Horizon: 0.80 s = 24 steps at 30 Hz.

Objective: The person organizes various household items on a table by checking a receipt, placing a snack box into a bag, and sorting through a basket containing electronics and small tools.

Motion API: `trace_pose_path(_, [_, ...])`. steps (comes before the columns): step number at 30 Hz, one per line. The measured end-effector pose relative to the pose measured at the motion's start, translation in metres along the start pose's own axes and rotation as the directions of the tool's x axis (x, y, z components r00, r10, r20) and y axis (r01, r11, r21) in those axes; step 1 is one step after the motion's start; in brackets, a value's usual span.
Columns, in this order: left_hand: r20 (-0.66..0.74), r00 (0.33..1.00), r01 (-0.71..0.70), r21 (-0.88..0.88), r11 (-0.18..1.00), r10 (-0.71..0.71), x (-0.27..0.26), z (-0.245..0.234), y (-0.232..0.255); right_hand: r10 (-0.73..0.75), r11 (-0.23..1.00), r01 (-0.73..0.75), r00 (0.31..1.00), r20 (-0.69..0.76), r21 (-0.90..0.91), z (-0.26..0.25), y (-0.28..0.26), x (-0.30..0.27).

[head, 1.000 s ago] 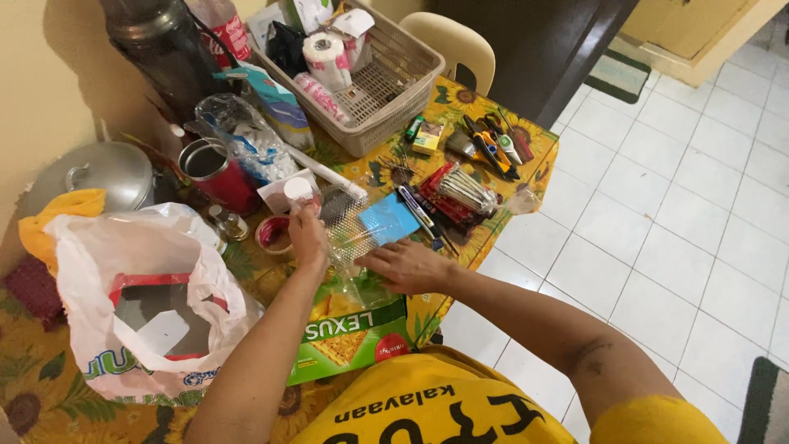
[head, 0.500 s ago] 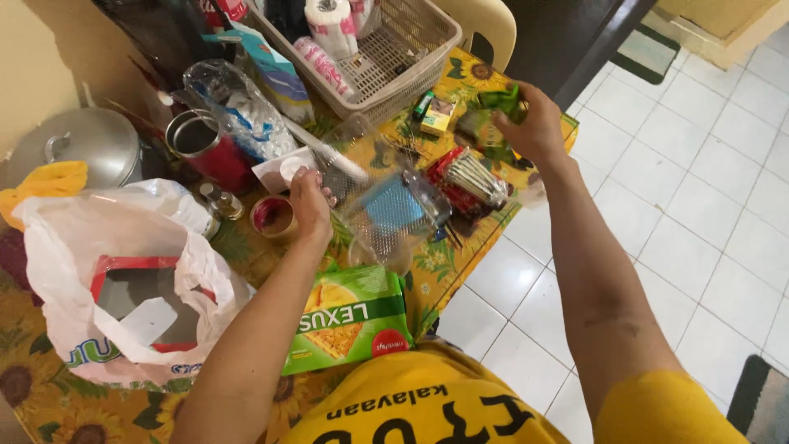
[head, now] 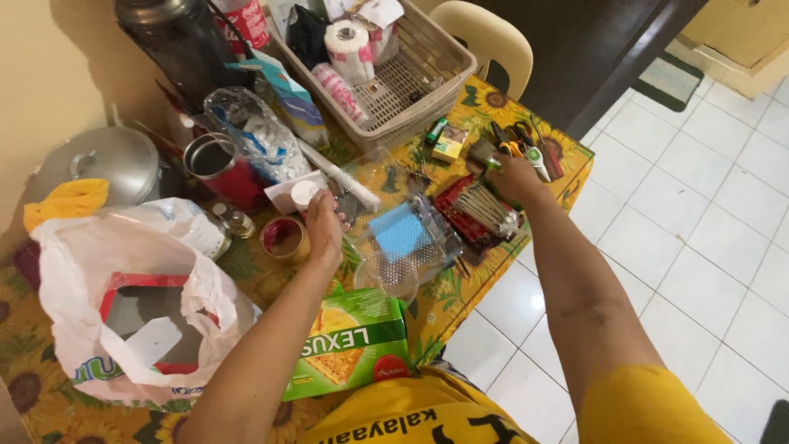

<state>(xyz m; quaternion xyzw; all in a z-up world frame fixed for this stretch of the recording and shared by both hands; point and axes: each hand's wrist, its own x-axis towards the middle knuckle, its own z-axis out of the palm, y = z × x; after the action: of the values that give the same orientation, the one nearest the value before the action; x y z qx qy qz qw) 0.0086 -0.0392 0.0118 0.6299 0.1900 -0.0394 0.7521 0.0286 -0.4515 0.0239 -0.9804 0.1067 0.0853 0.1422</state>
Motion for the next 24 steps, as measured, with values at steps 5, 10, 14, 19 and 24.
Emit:
trace_pose_path(5, [0.039,0.999,-0.019,-0.121,0.992,0.024,0.02,-0.004,-0.025,-0.103,0.76,0.303,0.93,-0.353,0.575,-0.01,-0.071,-0.062])
trace_pose_path(10, [0.009,0.981,-0.187,-0.236,0.954,0.195,0.028,-0.012,-0.037,-0.528,0.089,-0.241,0.811,0.251,0.966,-0.014,-0.124,-0.135])
trace_pose_path(14, [-0.087,0.978,-0.208,-0.467,0.859,0.189,0.005,-0.039,0.002,-0.765,-0.259,-0.172,0.637,-0.093,0.951,-0.001,-0.135,-0.186])
trace_pose_path(19, [-0.037,0.938,-0.345,-0.192,0.919,0.345,-0.062,-0.082,0.007,-0.74,-0.198,-0.234,0.673,0.012,0.952,0.001,-0.136,-0.218])
trace_pose_path(24, [0.1,0.925,-0.35,-0.157,0.923,0.368,-0.1,-0.135,-0.029,-0.534,0.2,-0.206,0.797,0.283,0.958,0.006,-0.134,-0.25])
